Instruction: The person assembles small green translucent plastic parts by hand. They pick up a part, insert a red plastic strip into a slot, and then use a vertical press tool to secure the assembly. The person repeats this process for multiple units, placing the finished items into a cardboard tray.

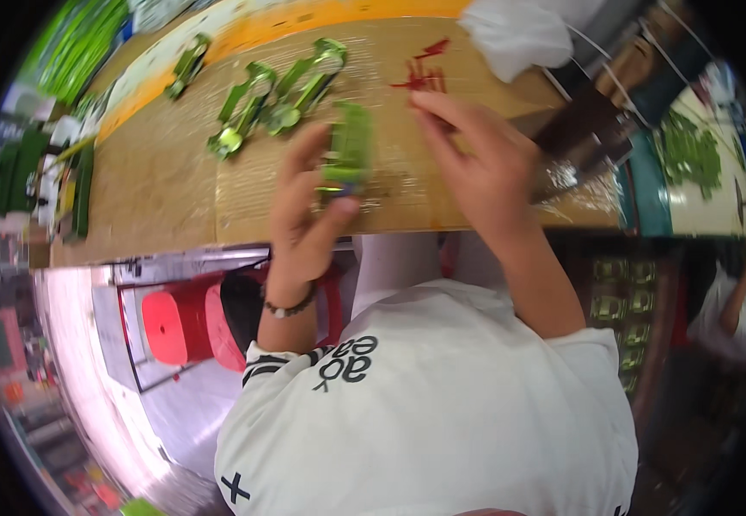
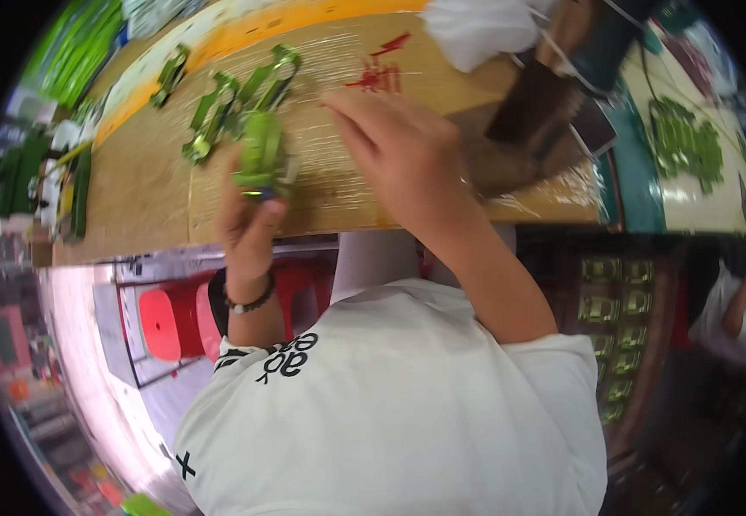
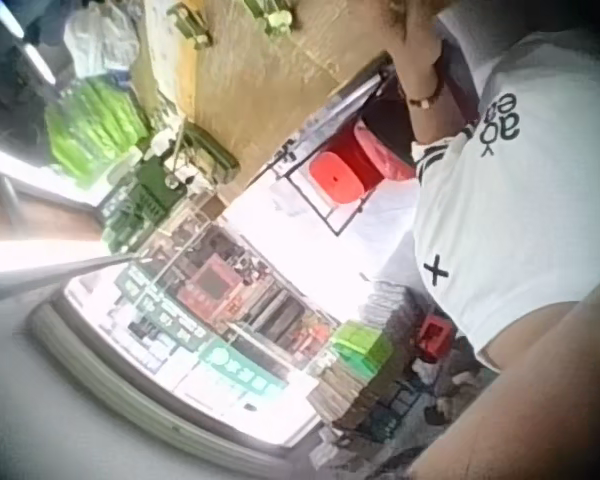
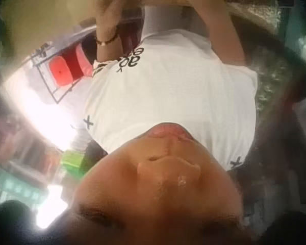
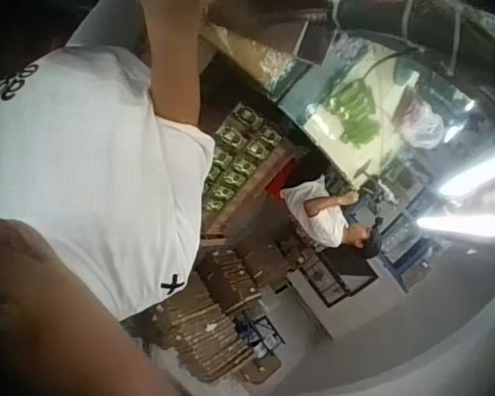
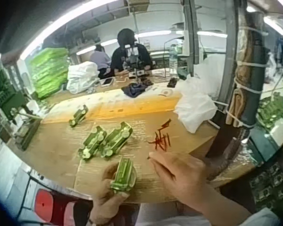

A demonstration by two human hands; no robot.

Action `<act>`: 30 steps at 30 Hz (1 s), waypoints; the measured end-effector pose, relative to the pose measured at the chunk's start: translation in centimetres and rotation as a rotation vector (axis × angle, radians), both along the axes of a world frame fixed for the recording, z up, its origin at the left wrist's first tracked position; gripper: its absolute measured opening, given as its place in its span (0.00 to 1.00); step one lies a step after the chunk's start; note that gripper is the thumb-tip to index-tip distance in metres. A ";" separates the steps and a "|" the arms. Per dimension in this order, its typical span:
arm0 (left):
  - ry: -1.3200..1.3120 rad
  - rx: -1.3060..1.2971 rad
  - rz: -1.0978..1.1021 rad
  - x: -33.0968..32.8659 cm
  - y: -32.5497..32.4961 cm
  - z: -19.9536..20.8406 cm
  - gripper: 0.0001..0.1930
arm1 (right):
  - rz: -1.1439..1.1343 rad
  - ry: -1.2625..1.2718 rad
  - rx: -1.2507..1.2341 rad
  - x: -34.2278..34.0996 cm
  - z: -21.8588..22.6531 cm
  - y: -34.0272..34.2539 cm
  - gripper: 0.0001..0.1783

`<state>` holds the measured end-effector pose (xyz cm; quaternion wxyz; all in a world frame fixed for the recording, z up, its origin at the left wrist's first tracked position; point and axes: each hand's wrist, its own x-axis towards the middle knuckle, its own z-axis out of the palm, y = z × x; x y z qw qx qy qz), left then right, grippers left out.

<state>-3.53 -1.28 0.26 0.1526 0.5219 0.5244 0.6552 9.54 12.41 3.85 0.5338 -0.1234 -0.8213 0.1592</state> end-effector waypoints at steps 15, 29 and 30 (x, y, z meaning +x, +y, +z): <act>-0.058 0.032 -0.310 2.8 1.3 -0.3 0.10 | 0.230 0.025 0.409 3.3 2.5 0.4 0.17; -0.284 0.023 -0.294 4.3 1.1 0.1 0.10 | 0.318 -0.017 0.142 3.9 1.2 -1.0 0.20; -0.291 0.027 -0.293 4.3 1.1 0.1 0.10 | 0.320 -0.010 0.137 3.8 1.1 -1.0 0.20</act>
